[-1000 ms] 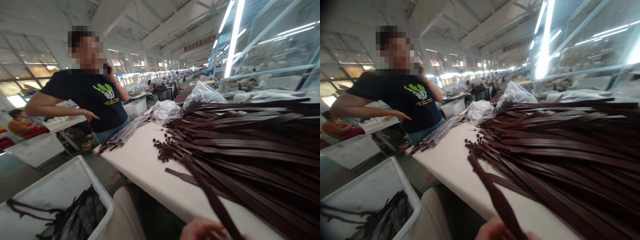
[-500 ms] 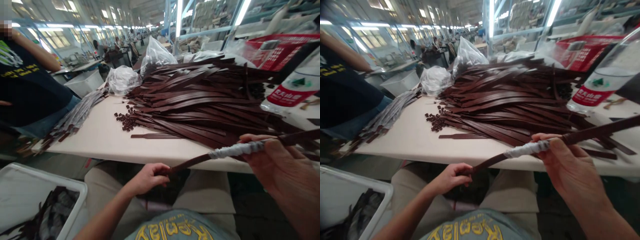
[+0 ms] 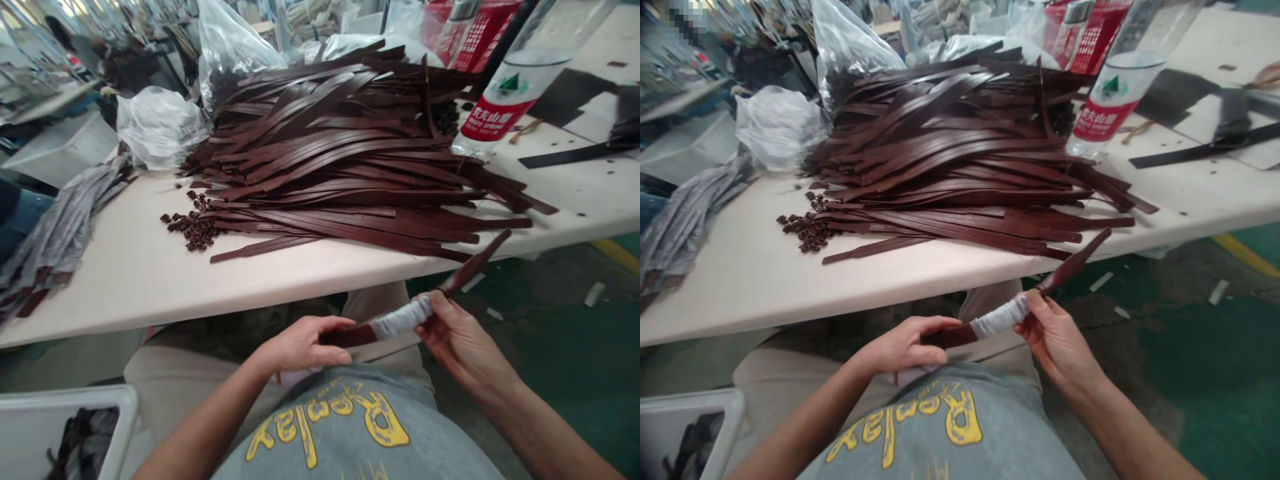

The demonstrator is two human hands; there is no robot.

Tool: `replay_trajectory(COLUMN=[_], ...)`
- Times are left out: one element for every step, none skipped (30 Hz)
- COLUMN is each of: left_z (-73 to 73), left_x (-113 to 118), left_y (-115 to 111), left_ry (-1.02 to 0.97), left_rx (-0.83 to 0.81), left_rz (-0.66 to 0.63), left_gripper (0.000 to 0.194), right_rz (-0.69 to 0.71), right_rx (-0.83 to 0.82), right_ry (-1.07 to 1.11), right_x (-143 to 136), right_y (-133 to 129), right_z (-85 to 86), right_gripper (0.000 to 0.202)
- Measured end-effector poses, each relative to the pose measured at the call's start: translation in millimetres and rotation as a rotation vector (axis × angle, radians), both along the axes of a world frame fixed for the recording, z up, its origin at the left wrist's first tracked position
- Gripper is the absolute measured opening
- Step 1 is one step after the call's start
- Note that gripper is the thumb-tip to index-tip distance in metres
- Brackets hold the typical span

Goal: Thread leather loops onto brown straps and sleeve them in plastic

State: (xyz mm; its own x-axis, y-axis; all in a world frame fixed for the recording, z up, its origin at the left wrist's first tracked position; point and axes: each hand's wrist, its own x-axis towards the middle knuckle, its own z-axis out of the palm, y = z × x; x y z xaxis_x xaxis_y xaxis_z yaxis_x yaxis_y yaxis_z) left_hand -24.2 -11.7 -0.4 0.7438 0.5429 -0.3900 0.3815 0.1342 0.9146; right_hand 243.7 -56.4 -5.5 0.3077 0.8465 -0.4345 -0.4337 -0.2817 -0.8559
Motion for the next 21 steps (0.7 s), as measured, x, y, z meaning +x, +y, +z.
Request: replay_trajectory(left_z=[-1.7,-3.3,-4.7,-6.1,-7.4,-8.9,-10.4,-11.9,-13.5,-14.9,-16.1,-17.0,-17.4,-17.2,-16.5,-15.4,-14.1,-12.8,-11.8,-11.6,-12.1], left_x=[11.7,22.1,30.7,37.0,41.0,42.7,42.3,40.5,37.7,34.4,31.3,28.4,26.0,23.9,21.8,19.3,16.1,11.9,6.5,-0.2,-7.9], left_y=[-0.2,-0.4,-0.6,-0.8,-1.0,-1.4,-2.1,-3.1,-4.4,-5.9,-7.5,-9.1,-10.5,-11.5,-12.2,-12.3,-12.0,-11.4,-10.5,-9.5,-8.7], left_ry=[-0.054,-0.098,-0.129,-0.139,-0.128,-0.105,-0.074,-0.041,-0.012,0.008,0.016,0.015,0.012,0.008,0.002,-0.011,-0.027,-0.044,-0.056,-0.055,-0.039], left_rx=[-0.051,-0.111,-0.170,-0.216,-0.243,-0.260,-0.272,-0.282,-0.299,-0.322,-0.349,-0.375,-0.395,-0.409,-0.418,-0.426,-0.435,-0.446,-0.460,-0.477,-0.496], left_rz=[0.008,0.026,0.052,0.082,0.107,0.124,0.128,0.125,0.123,0.122,0.124,0.127,0.128,0.126,0.122,0.121,0.119,0.116,0.108,0.097,0.087], left_gripper=[0.064,0.059,0.054,0.048,0.044,0.042,0.042,0.042,0.042,0.042,0.042,0.042,0.041,0.041,0.042,0.042,0.044,0.046,0.050,0.055,0.060], right_rz=[0.022,0.043,0.061,0.077,0.090,0.096,0.095,0.087,0.071,0.053,0.036,0.023,0.013,0.004,-0.006,-0.017,-0.029,-0.041,-0.053,-0.065,-0.078], right_rx=[-0.005,-0.009,-0.014,-0.019,-0.024,-0.030,-0.034,-0.037,-0.039,-0.039,-0.041,-0.043,-0.044,-0.043,-0.039,-0.033,-0.026,-0.019,-0.013,-0.009,-0.006], right_ry=[0.020,0.037,0.049,0.060,0.071,0.080,0.087,0.091,0.094,0.096,0.098,0.100,0.100,0.097,0.092,0.083,0.073,0.062,0.051,0.039,0.026], right_x=[-7.0,-13.3,-18.6,-22.7,-25.4,-26.8,-27.1,-26.6,-25.6,-24.6,-23.6,-22.9,-22.4,-21.9,-21.0,-19.5,-17.1,-13.4,-8.5,-2.4,4.7], right_y=[-0.4,-0.4,-0.1,0.3,0.8,1.4,2.1,2.7,3.2,3.7,4.2,4.5,4.9,5.3,5.8,6.4,7.1,8.0,8.9,9.8,10.7], right_z=[0.2,0.5,0.9,1.1,1.0,0.7,-0.1,-1.3,-3.0,-5.1,-7.6,-10.2,-12.8,-15.5,-17.9,-20.1,-22.2,-24.1,-25.9,-27.9,-30.2], right_gripper=[0.042,0.042,0.042,0.043,0.044,0.045,0.046,0.046,0.046,0.046,0.046,0.047,0.047,0.047,0.047,0.047,0.047,0.046,0.046,0.046,0.045])
